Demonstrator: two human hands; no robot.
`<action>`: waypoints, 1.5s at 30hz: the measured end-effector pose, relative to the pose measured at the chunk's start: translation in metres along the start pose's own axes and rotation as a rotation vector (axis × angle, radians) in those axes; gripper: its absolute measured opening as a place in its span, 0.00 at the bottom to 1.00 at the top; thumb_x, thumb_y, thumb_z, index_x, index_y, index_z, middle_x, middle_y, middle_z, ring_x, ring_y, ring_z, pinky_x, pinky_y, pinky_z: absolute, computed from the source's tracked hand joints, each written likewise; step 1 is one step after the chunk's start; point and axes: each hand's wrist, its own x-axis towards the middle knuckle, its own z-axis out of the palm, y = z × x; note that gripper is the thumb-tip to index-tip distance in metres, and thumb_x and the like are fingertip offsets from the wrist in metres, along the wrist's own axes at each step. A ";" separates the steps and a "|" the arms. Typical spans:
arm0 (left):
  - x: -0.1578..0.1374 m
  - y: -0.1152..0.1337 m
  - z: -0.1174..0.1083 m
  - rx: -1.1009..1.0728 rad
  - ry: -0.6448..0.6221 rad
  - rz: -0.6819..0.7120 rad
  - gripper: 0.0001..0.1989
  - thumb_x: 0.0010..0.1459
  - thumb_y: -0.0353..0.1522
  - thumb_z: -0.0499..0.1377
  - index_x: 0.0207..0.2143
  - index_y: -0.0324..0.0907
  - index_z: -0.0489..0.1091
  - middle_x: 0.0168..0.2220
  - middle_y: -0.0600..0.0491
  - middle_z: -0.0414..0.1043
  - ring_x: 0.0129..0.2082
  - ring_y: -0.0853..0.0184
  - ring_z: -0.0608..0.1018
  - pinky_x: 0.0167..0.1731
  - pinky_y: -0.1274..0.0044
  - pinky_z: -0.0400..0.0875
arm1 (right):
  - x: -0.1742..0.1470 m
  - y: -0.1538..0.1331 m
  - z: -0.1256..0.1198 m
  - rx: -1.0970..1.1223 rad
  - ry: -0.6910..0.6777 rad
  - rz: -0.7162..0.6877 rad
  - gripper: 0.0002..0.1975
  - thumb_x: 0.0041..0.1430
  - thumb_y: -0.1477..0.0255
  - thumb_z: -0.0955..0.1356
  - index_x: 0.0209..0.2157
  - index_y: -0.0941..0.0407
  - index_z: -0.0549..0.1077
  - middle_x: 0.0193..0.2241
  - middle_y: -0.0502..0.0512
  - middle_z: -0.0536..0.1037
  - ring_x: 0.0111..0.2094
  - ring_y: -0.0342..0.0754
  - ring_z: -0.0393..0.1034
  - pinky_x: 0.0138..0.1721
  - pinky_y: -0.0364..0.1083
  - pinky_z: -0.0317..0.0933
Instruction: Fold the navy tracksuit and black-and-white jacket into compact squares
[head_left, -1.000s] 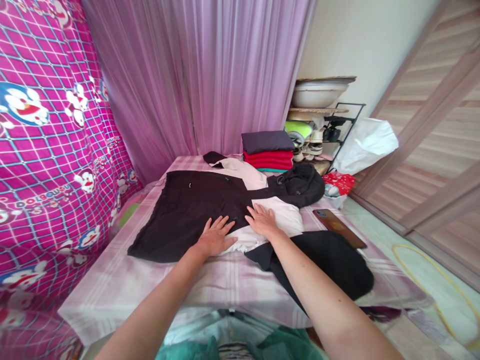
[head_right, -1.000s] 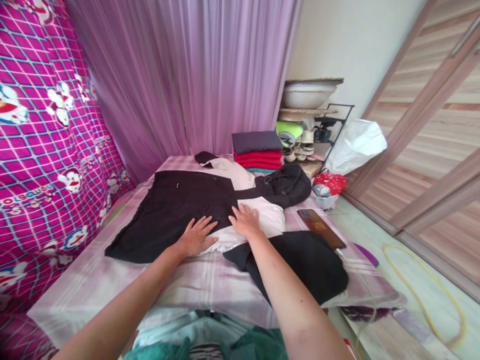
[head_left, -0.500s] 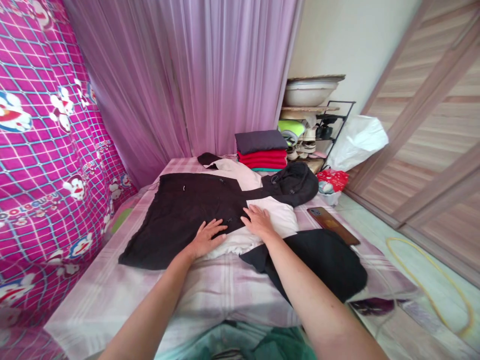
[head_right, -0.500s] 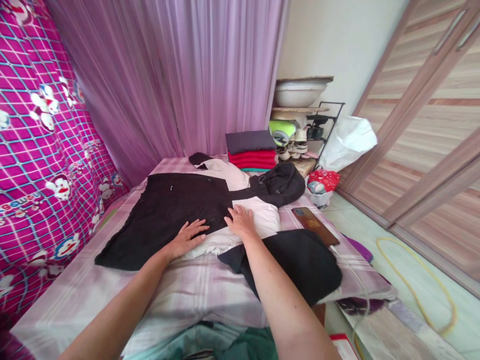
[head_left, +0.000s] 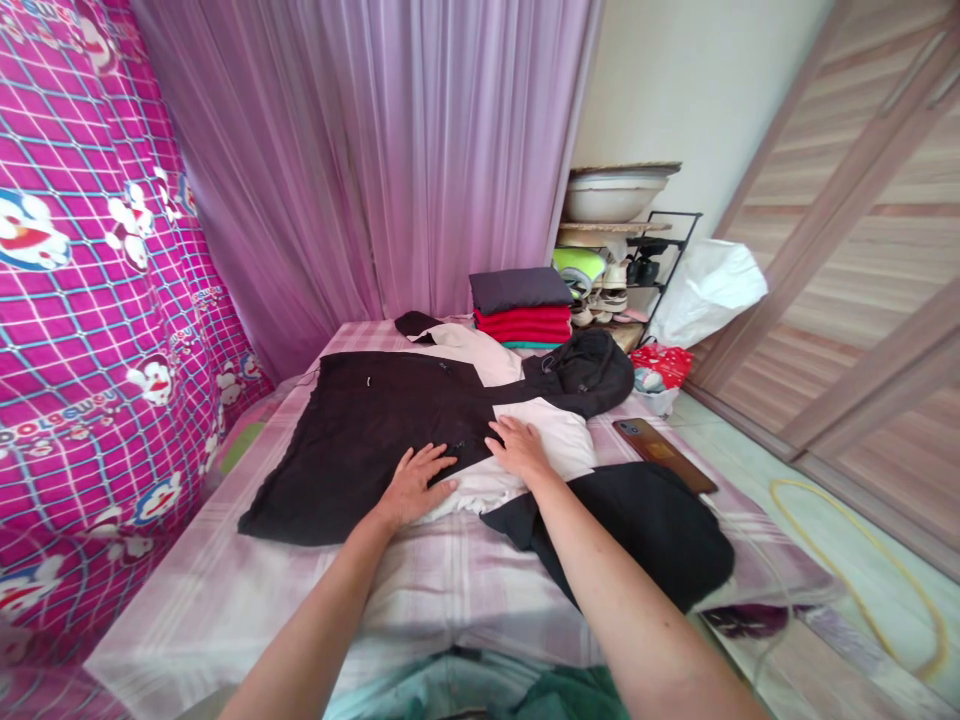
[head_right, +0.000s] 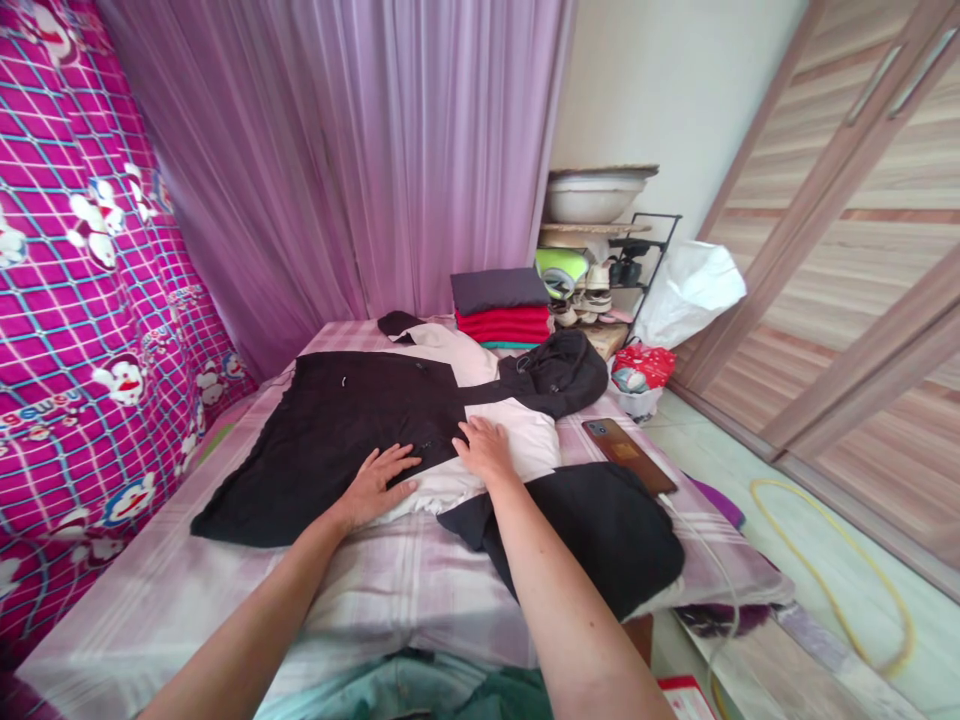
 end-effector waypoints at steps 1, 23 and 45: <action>0.000 0.001 0.000 0.000 0.004 0.000 0.26 0.63 0.50 0.52 0.60 0.52 0.66 0.68 0.52 0.57 0.69 0.57 0.55 0.67 0.55 0.39 | 0.000 0.000 0.000 -0.003 0.006 -0.003 0.23 0.68 0.64 0.59 0.61 0.53 0.67 0.66 0.58 0.62 0.66 0.50 0.52 0.64 0.55 0.42; -0.006 0.011 -0.004 -0.031 0.031 -0.036 0.25 0.62 0.48 0.54 0.58 0.52 0.68 0.67 0.51 0.59 0.68 0.59 0.57 0.68 0.57 0.41 | 0.003 0.007 0.010 -0.009 0.053 -0.021 0.23 0.67 0.65 0.60 0.59 0.54 0.70 0.64 0.59 0.65 0.65 0.53 0.56 0.64 0.56 0.45; -0.006 0.008 -0.001 -0.038 0.051 -0.025 0.24 0.62 0.48 0.55 0.58 0.52 0.69 0.67 0.52 0.60 0.68 0.59 0.58 0.68 0.58 0.41 | 0.002 0.009 0.010 -0.024 0.065 -0.035 0.22 0.66 0.65 0.60 0.58 0.54 0.71 0.63 0.59 0.67 0.63 0.54 0.58 0.63 0.55 0.48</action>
